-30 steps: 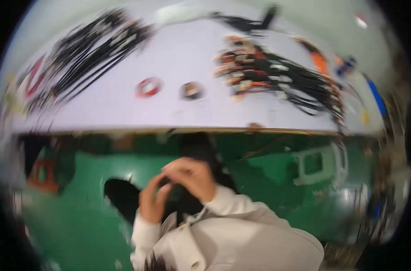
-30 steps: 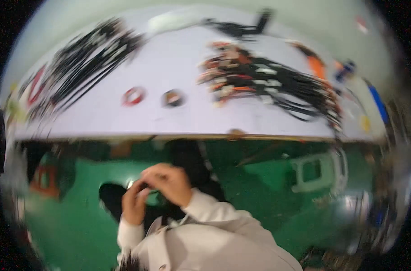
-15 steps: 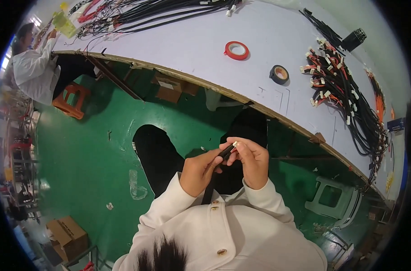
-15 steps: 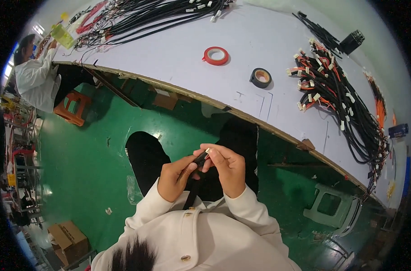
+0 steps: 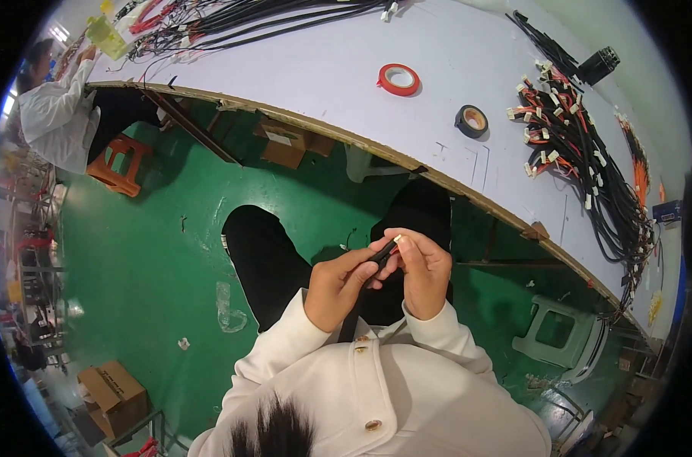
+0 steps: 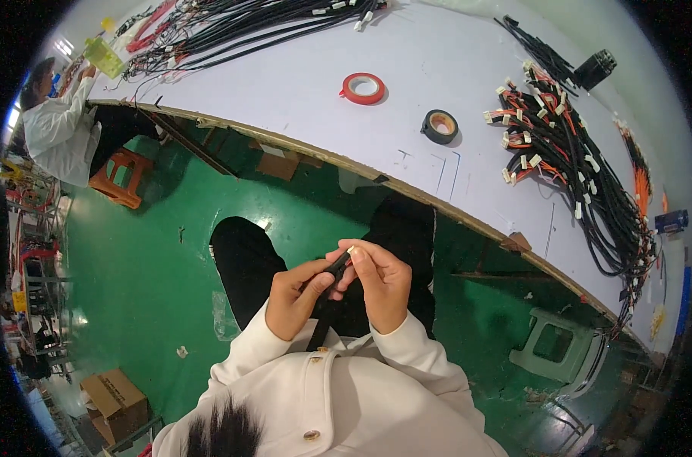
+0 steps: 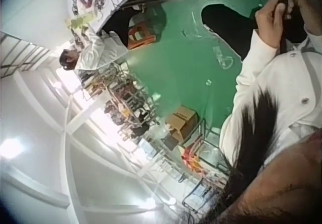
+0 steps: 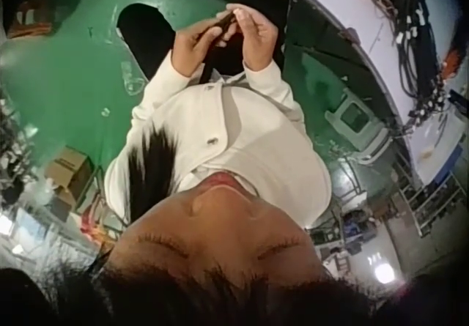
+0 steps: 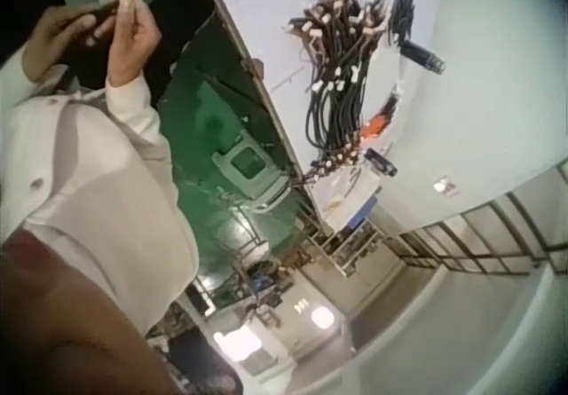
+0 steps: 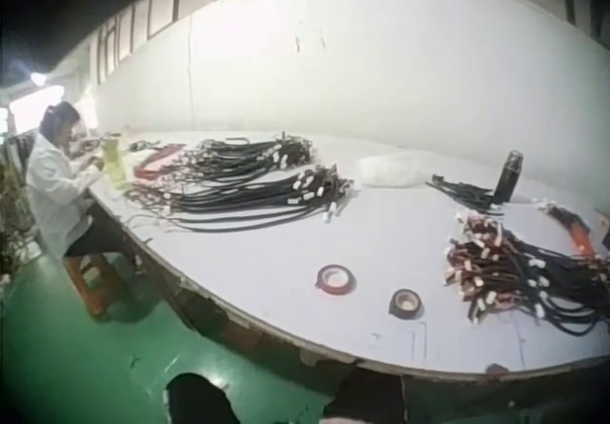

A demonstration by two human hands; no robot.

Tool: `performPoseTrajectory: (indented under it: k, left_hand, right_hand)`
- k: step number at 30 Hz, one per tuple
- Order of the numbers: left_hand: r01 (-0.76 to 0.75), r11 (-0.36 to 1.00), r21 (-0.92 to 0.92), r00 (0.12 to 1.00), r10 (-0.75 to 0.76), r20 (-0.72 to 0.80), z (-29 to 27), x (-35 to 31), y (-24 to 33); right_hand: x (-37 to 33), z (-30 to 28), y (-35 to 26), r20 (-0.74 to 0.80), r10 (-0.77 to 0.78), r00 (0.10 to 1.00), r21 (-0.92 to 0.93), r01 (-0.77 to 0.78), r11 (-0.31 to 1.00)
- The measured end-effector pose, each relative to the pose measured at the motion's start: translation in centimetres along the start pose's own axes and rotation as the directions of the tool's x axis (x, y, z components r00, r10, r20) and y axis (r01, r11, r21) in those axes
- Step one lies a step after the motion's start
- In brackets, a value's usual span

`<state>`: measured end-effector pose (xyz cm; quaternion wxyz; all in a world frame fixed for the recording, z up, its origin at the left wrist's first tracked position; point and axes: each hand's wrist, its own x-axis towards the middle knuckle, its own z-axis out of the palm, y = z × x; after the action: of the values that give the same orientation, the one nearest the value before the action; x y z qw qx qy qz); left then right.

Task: Wrapping electrical tape around segments and connectors of wire harnesses.

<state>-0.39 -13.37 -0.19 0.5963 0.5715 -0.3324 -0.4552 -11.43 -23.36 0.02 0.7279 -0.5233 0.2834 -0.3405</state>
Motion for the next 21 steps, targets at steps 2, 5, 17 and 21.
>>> performPoseTrajectory:
  k: [2, 5, 17, 21]
  left_hand:
    - [0.044, 0.994, -0.103, 0.999, -0.043, 0.010, 0.1, 0.1, -0.2]
    - [0.092, 0.972, -0.215, 0.996, -0.088, 0.026, 0.2, 0.2, -0.4]
    - [0.078, 0.989, -0.128, 0.994, -0.068, 0.079, 0.0, 0.1, -1.5]
    - [-0.068, 0.948, 0.311, 0.997, 0.075, -0.011, 0.0, -0.1, -1.2]
  right_hand:
    - [0.0, 0.0, 0.0, -0.008, 0.004, 1.000, -0.003, -0.004, 1.000]
    - [0.1, -0.1, 0.2, -0.014, 0.032, 0.999, 0.047, -0.031, 0.998]
    - [0.5, -0.5, 0.5, -0.188, -0.050, 0.981, 0.042, 0.059, 0.997]
    - [0.6, -0.5, 0.5, -0.196, -0.067, 0.978, 0.054, 0.079, 0.995]
